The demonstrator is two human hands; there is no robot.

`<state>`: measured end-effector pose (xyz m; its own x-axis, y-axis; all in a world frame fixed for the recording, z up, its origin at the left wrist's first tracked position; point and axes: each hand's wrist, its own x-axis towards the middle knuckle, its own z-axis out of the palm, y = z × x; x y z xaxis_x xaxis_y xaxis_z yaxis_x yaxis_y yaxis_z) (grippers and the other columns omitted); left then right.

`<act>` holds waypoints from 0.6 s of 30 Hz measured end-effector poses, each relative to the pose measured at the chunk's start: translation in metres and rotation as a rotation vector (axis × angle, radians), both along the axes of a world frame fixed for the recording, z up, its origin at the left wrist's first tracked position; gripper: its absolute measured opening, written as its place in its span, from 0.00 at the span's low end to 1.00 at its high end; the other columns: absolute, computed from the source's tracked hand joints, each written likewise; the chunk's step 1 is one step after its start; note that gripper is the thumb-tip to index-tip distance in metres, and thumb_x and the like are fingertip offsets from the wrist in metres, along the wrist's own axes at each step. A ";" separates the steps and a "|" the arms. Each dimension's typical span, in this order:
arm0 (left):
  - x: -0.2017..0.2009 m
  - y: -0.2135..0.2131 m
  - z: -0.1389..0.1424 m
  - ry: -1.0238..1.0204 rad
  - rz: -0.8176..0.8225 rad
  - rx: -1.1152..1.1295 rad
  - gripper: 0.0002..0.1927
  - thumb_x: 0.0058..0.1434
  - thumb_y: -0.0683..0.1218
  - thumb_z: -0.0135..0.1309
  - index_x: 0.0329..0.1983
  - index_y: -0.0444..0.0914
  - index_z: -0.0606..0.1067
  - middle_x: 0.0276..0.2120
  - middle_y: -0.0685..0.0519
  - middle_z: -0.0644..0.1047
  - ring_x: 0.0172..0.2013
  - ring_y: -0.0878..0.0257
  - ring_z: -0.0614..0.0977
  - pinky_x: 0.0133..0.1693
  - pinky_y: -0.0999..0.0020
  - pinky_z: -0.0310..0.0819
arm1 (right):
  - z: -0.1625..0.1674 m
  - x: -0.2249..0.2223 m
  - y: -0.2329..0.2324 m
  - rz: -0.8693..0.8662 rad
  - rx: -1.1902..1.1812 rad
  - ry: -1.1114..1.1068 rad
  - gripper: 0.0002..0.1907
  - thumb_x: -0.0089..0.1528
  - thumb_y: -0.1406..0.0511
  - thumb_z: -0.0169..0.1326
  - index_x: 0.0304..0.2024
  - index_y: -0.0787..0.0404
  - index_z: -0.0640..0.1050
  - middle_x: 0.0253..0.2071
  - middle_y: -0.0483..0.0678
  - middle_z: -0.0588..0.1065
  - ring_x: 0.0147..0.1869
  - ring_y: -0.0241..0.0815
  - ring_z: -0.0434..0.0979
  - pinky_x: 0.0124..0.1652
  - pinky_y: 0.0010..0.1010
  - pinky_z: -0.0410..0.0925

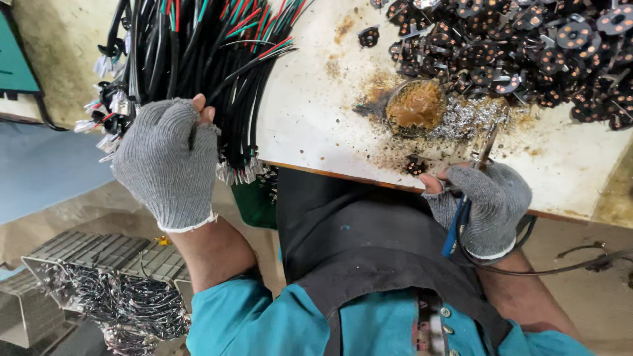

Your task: The person sits at a workbench and solders the ends of red and green wires from a bundle of cable assemblies, dipping them into a container of flux and applying a soldering iron to tin the wire tips, then sets the finished cable aside and picks up the next one.

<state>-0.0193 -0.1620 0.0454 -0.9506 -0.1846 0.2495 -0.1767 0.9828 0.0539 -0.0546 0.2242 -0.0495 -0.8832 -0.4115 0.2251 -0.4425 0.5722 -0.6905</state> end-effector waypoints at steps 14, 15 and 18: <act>-0.006 -0.024 0.002 -0.069 -0.065 -0.279 0.22 0.50 0.48 0.70 0.49 0.42 0.84 0.41 0.50 0.79 0.42 0.52 0.81 0.43 0.60 0.73 | 0.010 -0.010 0.001 0.040 -0.179 -0.554 0.02 0.65 0.62 0.60 0.36 0.50 0.80 0.22 0.42 0.77 0.22 0.40 0.79 0.26 0.30 0.68; -0.002 -0.026 -0.003 -0.053 0.021 -0.119 0.21 0.52 0.47 0.68 0.51 0.43 0.81 0.40 0.50 0.79 0.40 0.54 0.81 0.40 0.62 0.74 | 0.009 -0.012 0.005 0.097 -0.260 -0.369 0.03 0.67 0.63 0.58 0.43 0.53 0.79 0.25 0.42 0.77 0.25 0.40 0.79 0.28 0.31 0.68; -0.006 -0.019 -0.019 0.069 0.370 0.622 0.22 0.58 0.46 0.60 0.56 0.44 0.74 0.41 0.52 0.78 0.39 0.60 0.81 0.37 0.66 0.76 | 0.008 -0.007 0.017 0.071 0.006 0.024 0.12 0.58 0.61 0.61 0.44 0.49 0.77 0.23 0.47 0.68 0.27 0.52 0.71 0.29 0.47 0.62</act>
